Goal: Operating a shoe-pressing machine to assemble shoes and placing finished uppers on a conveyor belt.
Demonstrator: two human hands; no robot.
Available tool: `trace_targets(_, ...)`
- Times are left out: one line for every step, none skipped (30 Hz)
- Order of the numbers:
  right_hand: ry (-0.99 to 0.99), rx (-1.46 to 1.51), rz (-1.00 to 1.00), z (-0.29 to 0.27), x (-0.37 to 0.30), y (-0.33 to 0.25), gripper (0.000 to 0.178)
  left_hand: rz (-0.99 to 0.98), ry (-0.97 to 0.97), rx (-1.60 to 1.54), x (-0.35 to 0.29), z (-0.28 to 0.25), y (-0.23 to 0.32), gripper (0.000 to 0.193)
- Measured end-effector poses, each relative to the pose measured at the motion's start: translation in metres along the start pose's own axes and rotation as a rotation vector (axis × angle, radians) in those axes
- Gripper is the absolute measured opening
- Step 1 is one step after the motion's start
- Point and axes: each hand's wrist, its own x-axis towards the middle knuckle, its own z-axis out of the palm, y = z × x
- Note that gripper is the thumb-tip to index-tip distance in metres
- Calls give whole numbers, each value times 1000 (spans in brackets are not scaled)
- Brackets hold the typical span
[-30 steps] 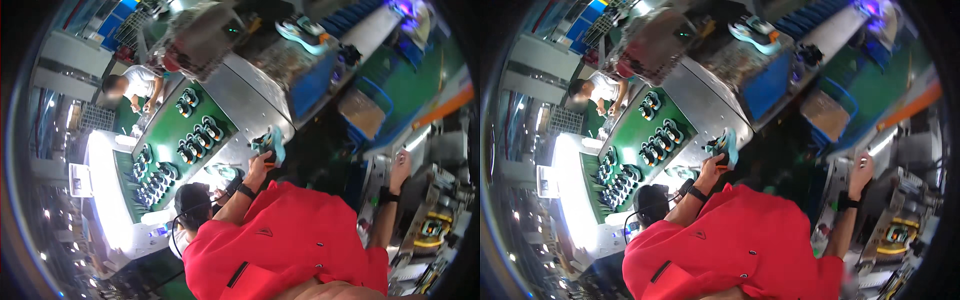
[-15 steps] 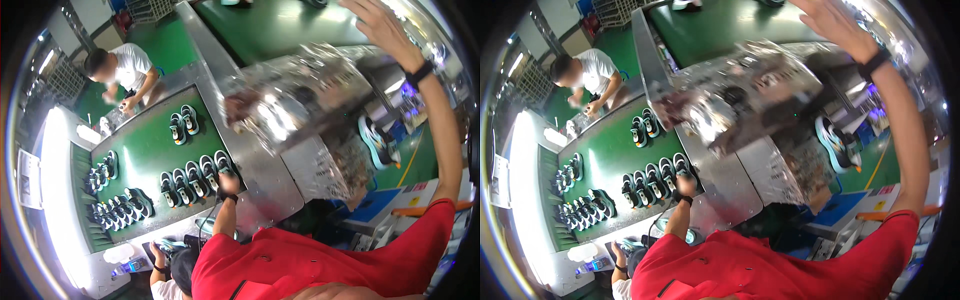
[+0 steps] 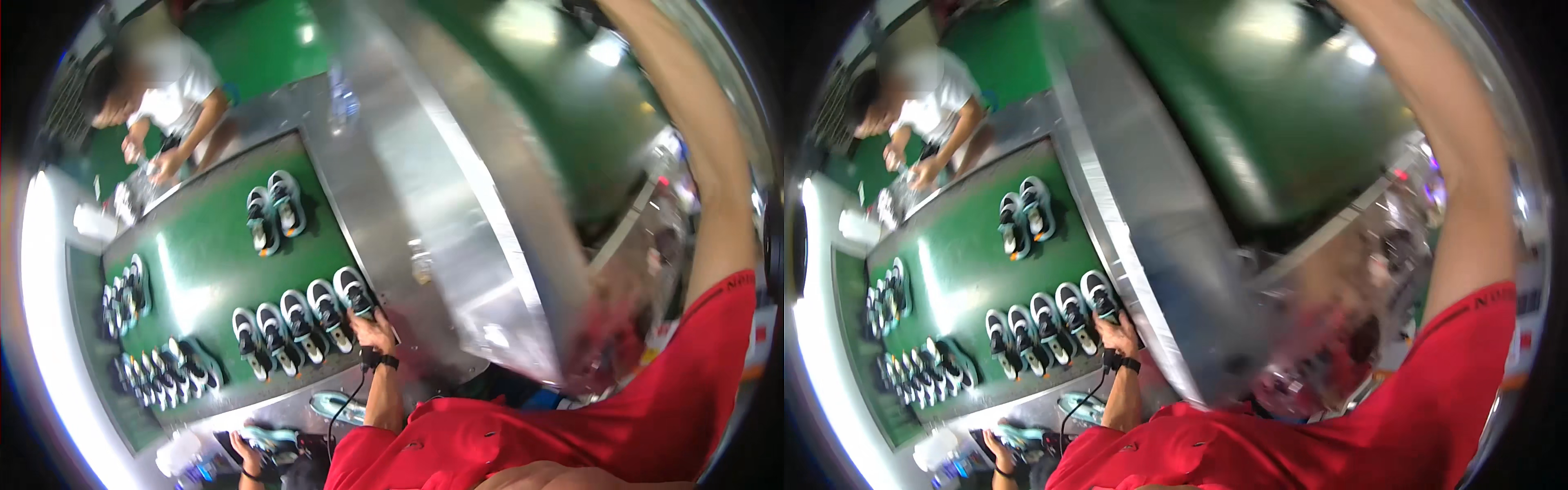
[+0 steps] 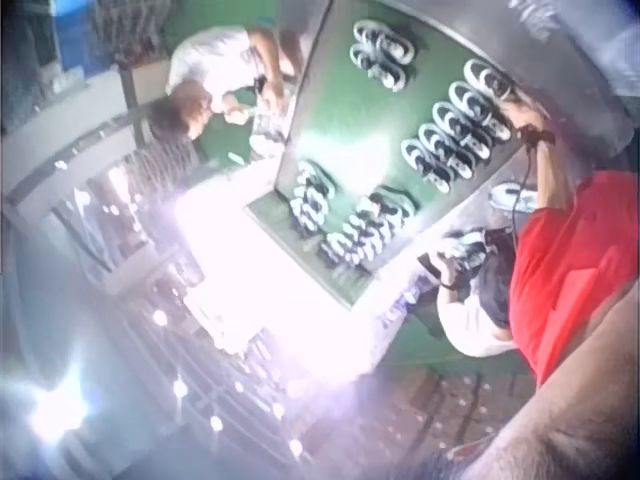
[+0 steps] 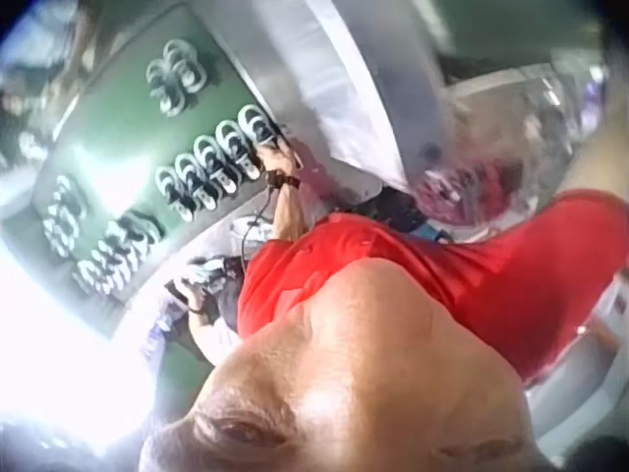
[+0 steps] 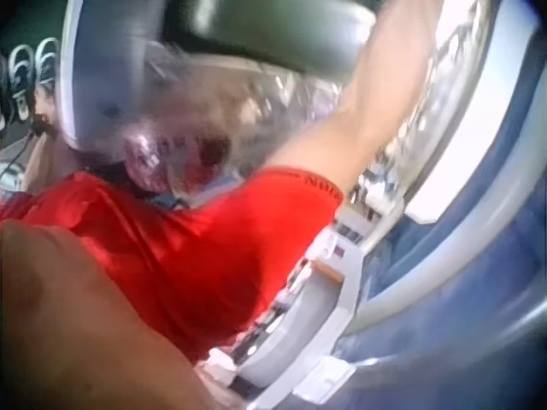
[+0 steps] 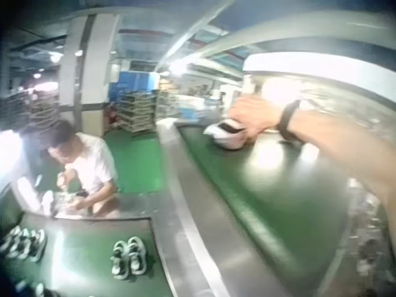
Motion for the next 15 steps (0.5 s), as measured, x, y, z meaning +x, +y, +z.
trace_targets(-110,-25,110,-11,-9,-4,26,-5,-38,-1,0,-8,5,71)
trace_targets(20,29,57,-21,-30,-4,22,58,-24,-25,0,-7,3,72)
trace_targets(161,84,-4,-28,-51,-8,18,113,1,-49,2,-7,-9,73)
trace_targets(170,71,59,-27,-72,-12,21,83,-78,36,8,-14,-3,77)
trace_targets(180,55,124,-26,-99,-18,25,74,-195,-29,2,-25,3,81)
trace_targets(246,59,193,-30,-107,-38,31,426,102,19,34,16,-95,89)
trace_targets(254,0,301,-35,-147,-38,39,154,-289,-67,38,5,-64,96)
trace_targets(189,95,475,-55,-194,-30,39,97,-513,-161,7,-51,30,101)
trace_targets(189,250,613,-79,-215,-41,40,274,-370,-152,13,-46,-6,101)
trace_targets(264,277,694,-107,-254,-48,49,486,-330,-127,12,-47,-11,97)
trace_targets(344,302,773,-133,-293,-58,57,539,-463,-349,-1,-57,-2,87)
trace_targets(452,296,798,-160,-337,-67,56,565,-675,-252,-22,-74,28,76)
trace_targets(553,284,819,-181,-380,-81,55,640,-888,12,-74,-113,98,62)
trace_targets(628,310,870,-203,-416,-101,58,724,-994,-431,-95,-104,82,50)
trace_targets(690,327,921,-221,-453,-125,61,619,-1251,-466,-147,-134,119,44)
